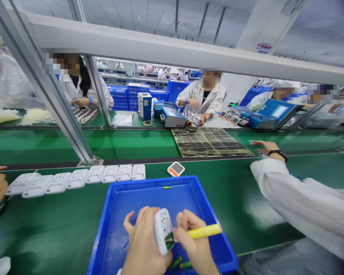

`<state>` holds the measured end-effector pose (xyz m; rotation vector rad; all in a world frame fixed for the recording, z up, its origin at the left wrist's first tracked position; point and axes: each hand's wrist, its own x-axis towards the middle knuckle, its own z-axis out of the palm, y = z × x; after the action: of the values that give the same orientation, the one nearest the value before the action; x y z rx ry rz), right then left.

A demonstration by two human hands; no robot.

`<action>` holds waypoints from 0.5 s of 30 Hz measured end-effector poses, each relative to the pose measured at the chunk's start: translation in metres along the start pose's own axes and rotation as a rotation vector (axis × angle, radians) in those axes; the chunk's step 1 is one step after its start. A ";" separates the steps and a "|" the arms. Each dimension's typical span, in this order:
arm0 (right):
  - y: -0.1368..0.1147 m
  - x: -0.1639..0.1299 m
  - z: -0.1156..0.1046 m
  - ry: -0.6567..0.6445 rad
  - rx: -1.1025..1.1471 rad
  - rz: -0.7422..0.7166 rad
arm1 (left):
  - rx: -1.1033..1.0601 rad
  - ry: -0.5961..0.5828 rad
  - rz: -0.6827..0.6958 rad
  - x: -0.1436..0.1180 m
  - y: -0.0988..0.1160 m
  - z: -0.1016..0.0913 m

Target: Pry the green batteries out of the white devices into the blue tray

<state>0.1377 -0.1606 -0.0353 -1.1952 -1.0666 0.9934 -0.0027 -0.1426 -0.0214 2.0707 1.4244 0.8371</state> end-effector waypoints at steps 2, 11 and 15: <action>-0.002 0.000 0.003 0.029 -0.250 -0.133 | 0.051 0.036 -0.001 0.002 -0.002 0.003; -0.005 0.015 -0.003 0.150 -0.898 -0.526 | 0.276 0.151 -0.077 0.008 0.002 -0.001; -0.003 0.018 -0.016 0.252 -0.416 -0.150 | 0.276 0.263 -0.148 0.011 -0.003 -0.014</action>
<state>0.1568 -0.1469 -0.0313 -1.5054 -1.1720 0.4983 -0.0113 -0.1311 -0.0117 2.0749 1.9041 0.9216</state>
